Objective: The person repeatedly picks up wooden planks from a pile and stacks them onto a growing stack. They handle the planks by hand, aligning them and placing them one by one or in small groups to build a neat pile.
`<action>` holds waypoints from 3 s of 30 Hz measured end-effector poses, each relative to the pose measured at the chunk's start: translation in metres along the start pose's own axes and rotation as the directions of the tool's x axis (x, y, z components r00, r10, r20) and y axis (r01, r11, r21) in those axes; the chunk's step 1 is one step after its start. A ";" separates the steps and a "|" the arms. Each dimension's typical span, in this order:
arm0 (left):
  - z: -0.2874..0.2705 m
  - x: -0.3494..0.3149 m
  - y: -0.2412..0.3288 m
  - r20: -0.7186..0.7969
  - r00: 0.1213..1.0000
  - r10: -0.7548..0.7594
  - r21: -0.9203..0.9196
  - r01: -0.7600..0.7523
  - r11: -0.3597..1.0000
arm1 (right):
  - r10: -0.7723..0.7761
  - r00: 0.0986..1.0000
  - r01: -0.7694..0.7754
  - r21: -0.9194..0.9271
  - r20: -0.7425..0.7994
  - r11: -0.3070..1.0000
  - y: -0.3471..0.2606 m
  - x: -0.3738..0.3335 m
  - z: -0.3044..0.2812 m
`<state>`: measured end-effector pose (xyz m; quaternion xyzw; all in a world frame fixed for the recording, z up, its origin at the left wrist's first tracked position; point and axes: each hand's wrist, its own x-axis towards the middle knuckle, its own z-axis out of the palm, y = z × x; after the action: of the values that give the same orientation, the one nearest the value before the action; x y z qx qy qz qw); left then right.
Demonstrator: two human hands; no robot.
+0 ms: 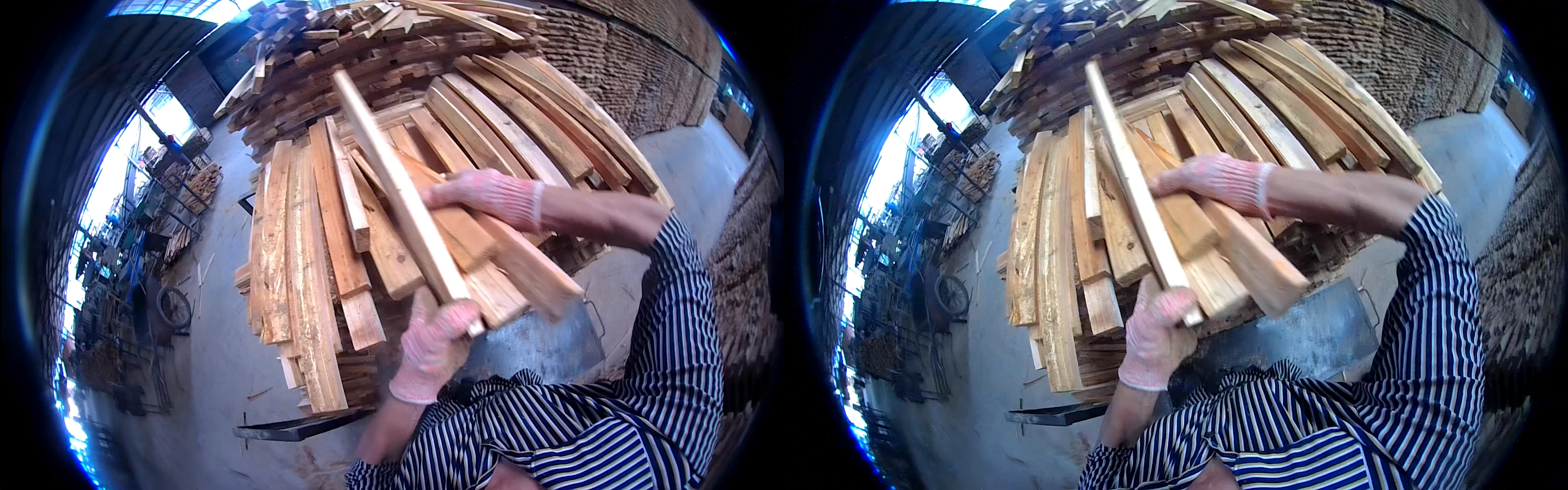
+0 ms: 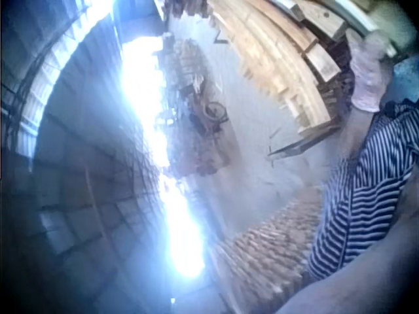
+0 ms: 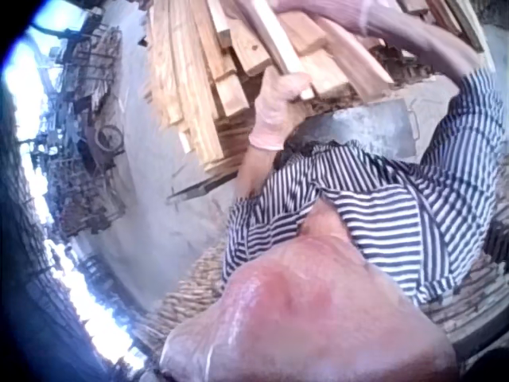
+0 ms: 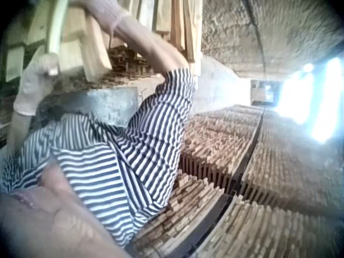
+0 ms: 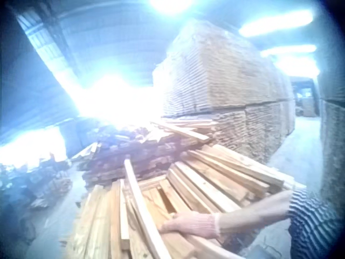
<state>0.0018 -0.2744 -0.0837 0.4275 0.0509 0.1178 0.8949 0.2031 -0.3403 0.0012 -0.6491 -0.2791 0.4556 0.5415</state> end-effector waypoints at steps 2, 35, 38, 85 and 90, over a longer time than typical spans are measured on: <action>0.019 0.001 0.005 0.097 0.994 -0.044 0.008 0.043 0.999 | 0.014 0.999 -0.008 0.192 -0.033 0.981 0.018 -0.012 -0.017; -0.105 -0.041 -0.023 -0.048 0.970 0.238 -0.193 -0.242 0.951 | -0.053 0.988 -0.016 -0.434 -0.145 0.901 -0.016 0.245 0.048; -0.082 -0.008 -0.013 -0.229 0.943 0.241 -0.211 -0.290 0.933 | -0.026 0.996 -0.014 -0.421 -0.089 0.907 -0.014 0.257 0.050; -0.110 -0.032 0.030 0.178 0.972 -0.153 -0.387 0.212 0.898 | -0.088 0.944 0.053 -0.116 -0.319 0.992 0.048 0.083 0.121; -0.078 -0.013 0.044 0.172 0.972 -0.159 -0.364 0.213 0.907 | -0.164 0.931 0.011 -0.424 -0.327 0.906 0.016 0.091 0.115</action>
<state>-0.0329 -0.1919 -0.0991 0.2464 0.0055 0.0094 0.9691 0.1371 -0.2147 -0.0399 -0.8071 -0.2964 0.2362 0.4527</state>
